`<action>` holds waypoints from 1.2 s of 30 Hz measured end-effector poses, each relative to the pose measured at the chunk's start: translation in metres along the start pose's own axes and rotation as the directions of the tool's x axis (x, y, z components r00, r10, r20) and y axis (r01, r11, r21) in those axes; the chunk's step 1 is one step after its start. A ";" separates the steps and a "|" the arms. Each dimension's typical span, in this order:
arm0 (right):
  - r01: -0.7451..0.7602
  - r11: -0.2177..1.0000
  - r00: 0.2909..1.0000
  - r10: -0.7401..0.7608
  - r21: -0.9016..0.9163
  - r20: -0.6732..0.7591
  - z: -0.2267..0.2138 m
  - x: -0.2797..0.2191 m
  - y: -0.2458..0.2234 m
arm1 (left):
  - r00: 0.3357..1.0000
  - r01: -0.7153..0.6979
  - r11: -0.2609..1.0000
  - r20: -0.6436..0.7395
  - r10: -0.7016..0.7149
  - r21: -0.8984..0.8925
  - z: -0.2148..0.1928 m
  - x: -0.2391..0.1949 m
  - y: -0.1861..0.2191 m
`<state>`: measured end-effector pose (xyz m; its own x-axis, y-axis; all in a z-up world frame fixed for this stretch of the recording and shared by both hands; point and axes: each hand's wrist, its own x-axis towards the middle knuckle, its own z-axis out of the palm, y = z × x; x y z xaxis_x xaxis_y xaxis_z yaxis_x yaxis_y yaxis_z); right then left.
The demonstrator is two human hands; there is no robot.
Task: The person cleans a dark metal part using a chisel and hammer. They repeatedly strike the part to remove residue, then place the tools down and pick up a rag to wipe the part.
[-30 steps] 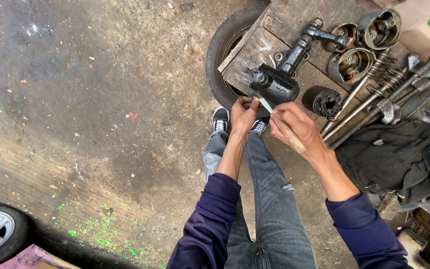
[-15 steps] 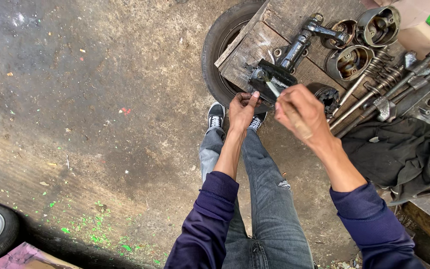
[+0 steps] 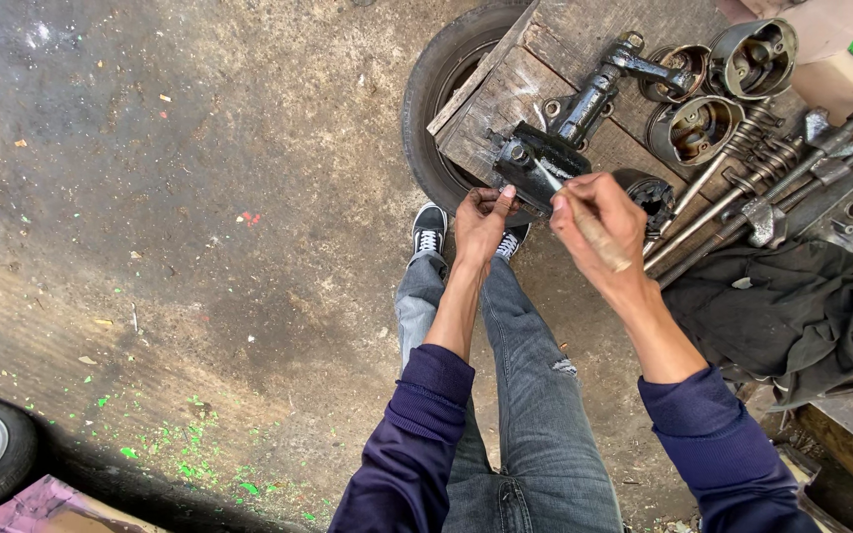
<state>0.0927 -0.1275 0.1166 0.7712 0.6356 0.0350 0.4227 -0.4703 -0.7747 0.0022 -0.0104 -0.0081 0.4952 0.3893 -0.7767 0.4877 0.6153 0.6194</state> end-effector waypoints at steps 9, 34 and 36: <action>0.017 0.999 0.993 -0.021 0.036 0.114 -0.001 0.000 0.005 | 0.998 0.055 0.998 0.011 -0.055 0.026 0.000 0.000 0.003; -0.277 0.939 0.953 0.296 0.203 -0.069 0.017 -0.005 -0.035 | 0.999 0.023 0.999 -0.029 -0.023 0.027 0.003 0.003 0.004; -0.376 0.912 0.915 0.393 0.165 -0.087 0.017 -0.002 -0.034 | 0.999 0.030 0.999 -0.016 -0.030 -0.012 0.005 0.006 0.007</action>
<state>0.0687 -0.1025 0.1324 0.9137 0.3436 -0.2170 0.0176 -0.5668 -0.8236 0.0122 -0.0072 -0.0082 0.4687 0.3817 -0.7967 0.4936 0.6348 0.5945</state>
